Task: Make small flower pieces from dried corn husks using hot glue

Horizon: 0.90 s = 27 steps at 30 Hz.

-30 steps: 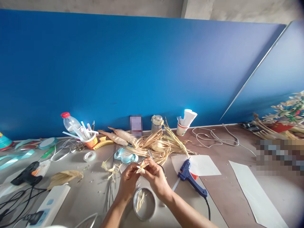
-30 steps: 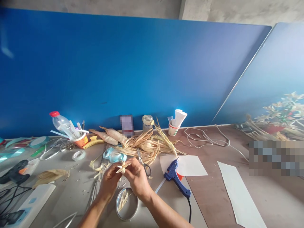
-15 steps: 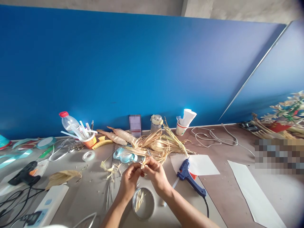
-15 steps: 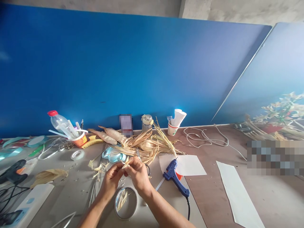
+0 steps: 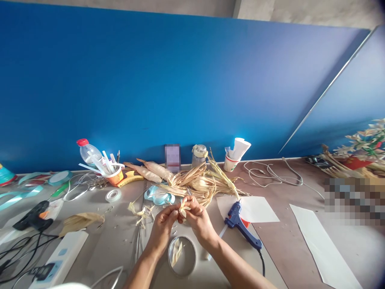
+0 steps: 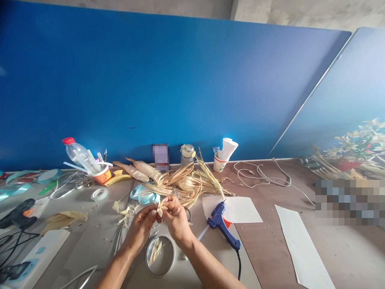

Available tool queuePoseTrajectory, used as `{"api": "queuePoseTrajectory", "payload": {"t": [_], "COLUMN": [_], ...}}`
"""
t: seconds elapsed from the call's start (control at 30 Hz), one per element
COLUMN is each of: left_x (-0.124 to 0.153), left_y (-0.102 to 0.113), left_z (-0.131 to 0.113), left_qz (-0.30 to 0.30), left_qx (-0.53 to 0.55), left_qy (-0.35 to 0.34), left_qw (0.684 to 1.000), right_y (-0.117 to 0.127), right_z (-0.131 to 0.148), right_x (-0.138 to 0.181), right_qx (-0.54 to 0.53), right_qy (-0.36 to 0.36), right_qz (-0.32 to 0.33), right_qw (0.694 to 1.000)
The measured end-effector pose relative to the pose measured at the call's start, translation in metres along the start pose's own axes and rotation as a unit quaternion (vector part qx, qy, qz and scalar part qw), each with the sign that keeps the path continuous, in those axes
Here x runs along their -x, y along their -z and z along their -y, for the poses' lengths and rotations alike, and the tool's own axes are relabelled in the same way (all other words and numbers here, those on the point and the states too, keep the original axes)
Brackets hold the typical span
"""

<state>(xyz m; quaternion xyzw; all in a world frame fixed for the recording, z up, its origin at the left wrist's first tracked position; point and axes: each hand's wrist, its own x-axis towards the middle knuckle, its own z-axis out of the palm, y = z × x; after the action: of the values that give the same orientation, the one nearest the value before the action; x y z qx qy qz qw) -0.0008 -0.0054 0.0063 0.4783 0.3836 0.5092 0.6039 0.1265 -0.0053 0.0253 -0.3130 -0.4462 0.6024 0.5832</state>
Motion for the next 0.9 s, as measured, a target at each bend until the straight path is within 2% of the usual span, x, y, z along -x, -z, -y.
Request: {"api": "queuePoseTrajectory", "payload": {"t": [0.13,0.33,0.47,0.6,0.77,0.9], "left_x": [0.000,0.000,0.001,0.002,0.004,0.004], "left_y": [-0.003,-0.005,-0.004,-0.001,0.000,-0.001], "left_z": [-0.002,-0.004,-0.006,-0.006,-0.003,-0.001], "left_qz": [0.013,-0.015,-0.005,0.028,0.060,0.048], "left_qx": [0.040,0.080,0.057,0.018,-0.015,-0.018], "left_qy": [0.022,0.039,0.032,0.018,0.018,0.010], "left_qw": [0.999,0.996,0.998,0.999,0.998,0.999], "right_y": [0.000,-0.005,0.000,0.012,0.027,0.033], "right_z": [0.000,0.003,0.006,0.017,0.026,0.027], "right_x": [0.000,0.001,0.001,-0.002,-0.007,-0.011], "right_qx": [0.000,-0.040,-0.064,-0.096,-0.119,-0.124], "right_qy": [-0.019,-0.035,-0.065,-0.102,-0.115,-0.115], "right_qz": [0.018,0.027,0.049,0.038,0.098,0.077], "right_qw": [1.000,0.998,0.995,0.989,0.981,0.983]}}
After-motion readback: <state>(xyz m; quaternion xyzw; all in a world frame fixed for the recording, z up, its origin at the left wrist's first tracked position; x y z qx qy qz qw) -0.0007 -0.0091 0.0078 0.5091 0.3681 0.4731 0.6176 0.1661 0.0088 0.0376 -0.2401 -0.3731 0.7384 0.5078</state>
